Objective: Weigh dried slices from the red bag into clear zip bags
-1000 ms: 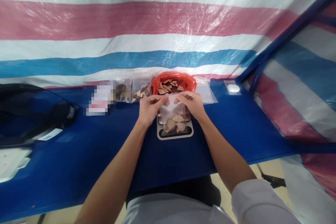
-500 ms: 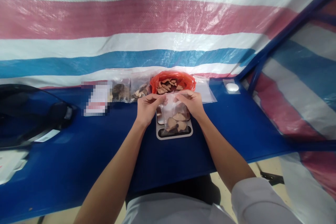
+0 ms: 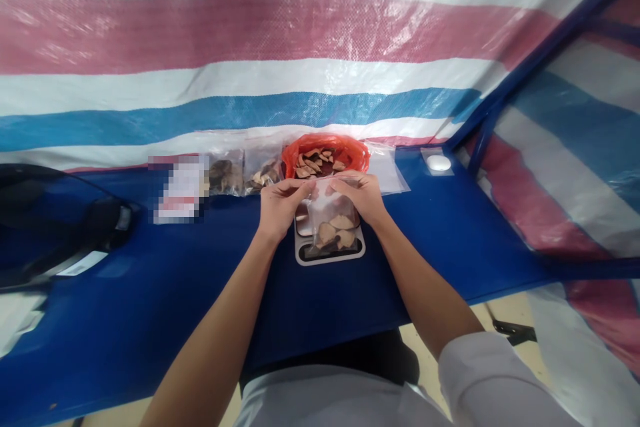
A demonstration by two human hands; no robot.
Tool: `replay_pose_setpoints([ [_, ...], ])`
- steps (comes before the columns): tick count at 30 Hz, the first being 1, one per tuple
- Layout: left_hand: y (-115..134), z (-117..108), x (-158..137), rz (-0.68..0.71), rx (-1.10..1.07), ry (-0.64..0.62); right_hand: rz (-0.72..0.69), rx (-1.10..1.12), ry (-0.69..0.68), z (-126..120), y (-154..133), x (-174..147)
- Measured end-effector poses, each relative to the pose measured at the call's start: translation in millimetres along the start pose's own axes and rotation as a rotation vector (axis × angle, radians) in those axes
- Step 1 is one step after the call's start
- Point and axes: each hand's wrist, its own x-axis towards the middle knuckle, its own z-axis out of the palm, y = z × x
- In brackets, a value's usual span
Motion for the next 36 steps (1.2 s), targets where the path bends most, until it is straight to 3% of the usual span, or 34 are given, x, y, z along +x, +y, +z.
replay_pose_setpoints([
  [9, 4, 3, -2, 0.000, 0.035, -0.010, -0.023, -0.033, -0.004, -1, 3, 1],
  [20, 1, -2, 2, -0.135, -0.120, 0.024, -0.018, -0.027, -0.025, -16, 4, 5],
  [29, 2, 5, 5, -0.065, -0.035, -0.069, 0.018, -0.107, -0.051, -11, 0, 2],
  [36, 3, 4, 15, -0.062, 0.008, -0.097, 0.055, -0.121, 0.029, -17, 5, 5],
])
